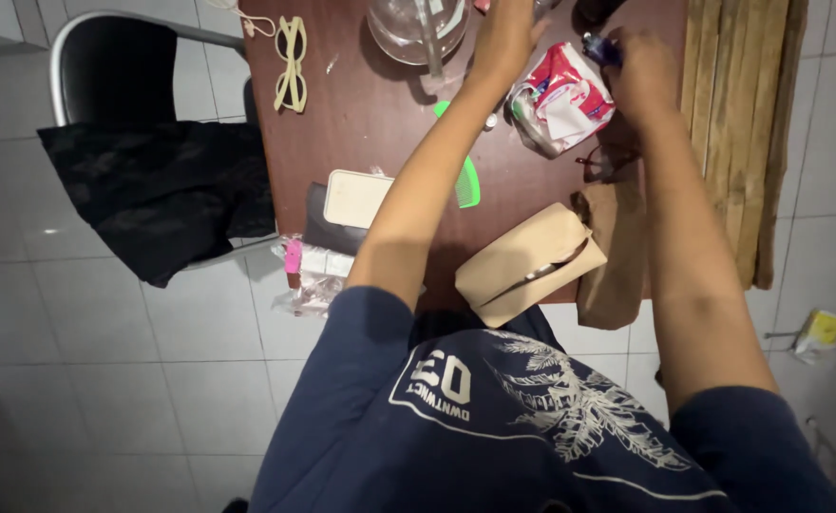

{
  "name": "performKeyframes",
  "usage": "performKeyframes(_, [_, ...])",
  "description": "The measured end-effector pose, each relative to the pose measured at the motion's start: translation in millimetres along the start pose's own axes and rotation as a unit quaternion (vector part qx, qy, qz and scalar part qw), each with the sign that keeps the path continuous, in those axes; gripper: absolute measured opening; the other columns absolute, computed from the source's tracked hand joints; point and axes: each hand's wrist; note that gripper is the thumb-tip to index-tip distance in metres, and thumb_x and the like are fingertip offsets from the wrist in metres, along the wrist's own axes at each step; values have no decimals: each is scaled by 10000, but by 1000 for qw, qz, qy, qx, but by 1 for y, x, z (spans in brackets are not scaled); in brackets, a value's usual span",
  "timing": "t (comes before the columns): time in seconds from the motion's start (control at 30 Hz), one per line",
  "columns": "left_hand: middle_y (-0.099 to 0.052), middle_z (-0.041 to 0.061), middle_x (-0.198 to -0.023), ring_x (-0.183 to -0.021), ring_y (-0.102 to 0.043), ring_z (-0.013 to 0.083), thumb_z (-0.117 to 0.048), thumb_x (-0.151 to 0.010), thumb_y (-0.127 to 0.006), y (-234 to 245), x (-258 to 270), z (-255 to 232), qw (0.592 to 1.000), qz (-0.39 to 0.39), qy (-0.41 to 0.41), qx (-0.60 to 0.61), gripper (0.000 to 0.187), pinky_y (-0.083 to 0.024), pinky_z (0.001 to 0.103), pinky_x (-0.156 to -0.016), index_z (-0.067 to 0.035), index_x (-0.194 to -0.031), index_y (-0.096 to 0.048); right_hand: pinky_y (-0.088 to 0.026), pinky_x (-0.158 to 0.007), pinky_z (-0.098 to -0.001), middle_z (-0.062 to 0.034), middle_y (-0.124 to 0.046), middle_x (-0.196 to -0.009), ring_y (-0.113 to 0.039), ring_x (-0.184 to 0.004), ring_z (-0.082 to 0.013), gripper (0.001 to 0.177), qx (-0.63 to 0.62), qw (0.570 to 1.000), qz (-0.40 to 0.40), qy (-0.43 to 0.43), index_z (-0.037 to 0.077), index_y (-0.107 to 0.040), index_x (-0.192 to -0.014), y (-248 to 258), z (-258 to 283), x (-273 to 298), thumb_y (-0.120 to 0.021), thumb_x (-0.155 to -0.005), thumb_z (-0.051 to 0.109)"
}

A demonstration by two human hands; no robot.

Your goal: Organizing and tidying various cosmetics, pouches, and accessories on a table.

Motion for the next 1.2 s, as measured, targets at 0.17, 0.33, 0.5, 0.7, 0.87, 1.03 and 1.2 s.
performKeyframes(0.17, [-566, 254, -1308, -1150, -586, 456, -207, -900, -770, 113, 69, -72, 993, -73, -39, 83, 507, -514, 484, -953, 10, -1301, -548, -477, -909, -497, -206, -667, -1143, -605, -1061, -423, 398, 2, 998, -48, 46, 42, -670, -1226, 12, 12, 12, -821, -859, 47])
performKeyframes(0.33, [-594, 191, -1338, -1180, -625, 402, -172, -974, -738, 219, 178, -102, 988, -25, 13, 150, 400, -536, 418, -986, -25, -1322, -609, -514, -859, -463, -170, -689, -1016, -667, -941, -356, 83, -122, 989, -54, -66, 45, -692, -1100, 27, 115, 36, -700, -1031, 89])
performKeyframes(0.5, [-670, 129, -1115, -1050, -679, 300, -43, -987, -666, 290, 271, -74, 978, -140, 129, 88, 140, -554, 384, -934, -20, -1125, -671, -529, -716, -561, -314, -637, -1106, -671, -881, -475, 559, -81, 982, 170, -3, 21, -521, -1371, -33, 225, 56, -672, -853, 166])
performKeyframes(0.7, [-649, 148, -1118, -982, -682, 263, -32, -1026, -611, 320, 332, -73, 954, -193, 205, 99, 128, -565, 343, -861, 7, -1133, -668, -556, -651, -566, -338, -543, -1295, -694, -829, -476, 571, 66, 988, 134, -35, 97, -452, -1475, -88, 243, 63, -598, -924, 111])
performKeyframes(0.87, [-652, 147, -1117, -999, -670, 265, -26, -1014, -616, 325, 355, -80, 948, -225, 207, 87, 125, -570, 333, -872, 14, -1118, -673, -545, -688, -563, -394, -581, -1201, -688, -859, -478, 567, 18, 988, 131, -79, -8, -464, -1400, -98, 231, 52, -660, -887, 135])
performKeyframes(1.03, [-656, 156, -1114, -1040, -658, 292, -20, -1012, -606, 345, 375, -81, 950, -213, 218, 69, 131, -534, 374, -916, 20, -1115, -675, -549, -810, -529, -292, -697, -1056, -694, -972, -448, 501, -102, 969, 189, -122, -28, -573, -1180, -99, 179, 38, -825, -808, 192])
performKeyframes(1.2, [-655, 154, -1104, -1058, -664, 303, -16, -1026, -600, 363, 400, -70, 941, -238, 236, 49, 115, -529, 386, -942, 13, -1106, -677, -533, -675, -515, -271, -672, -942, -689, -852, -427, 506, -146, 988, 11, -37, -16, -582, -1386, -28, 172, -1, -593, -881, -57])
Point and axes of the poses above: each hand's wrist, its own x-axis away from the middle knuckle, its own y-axis out of the back of the hand, z = x × y
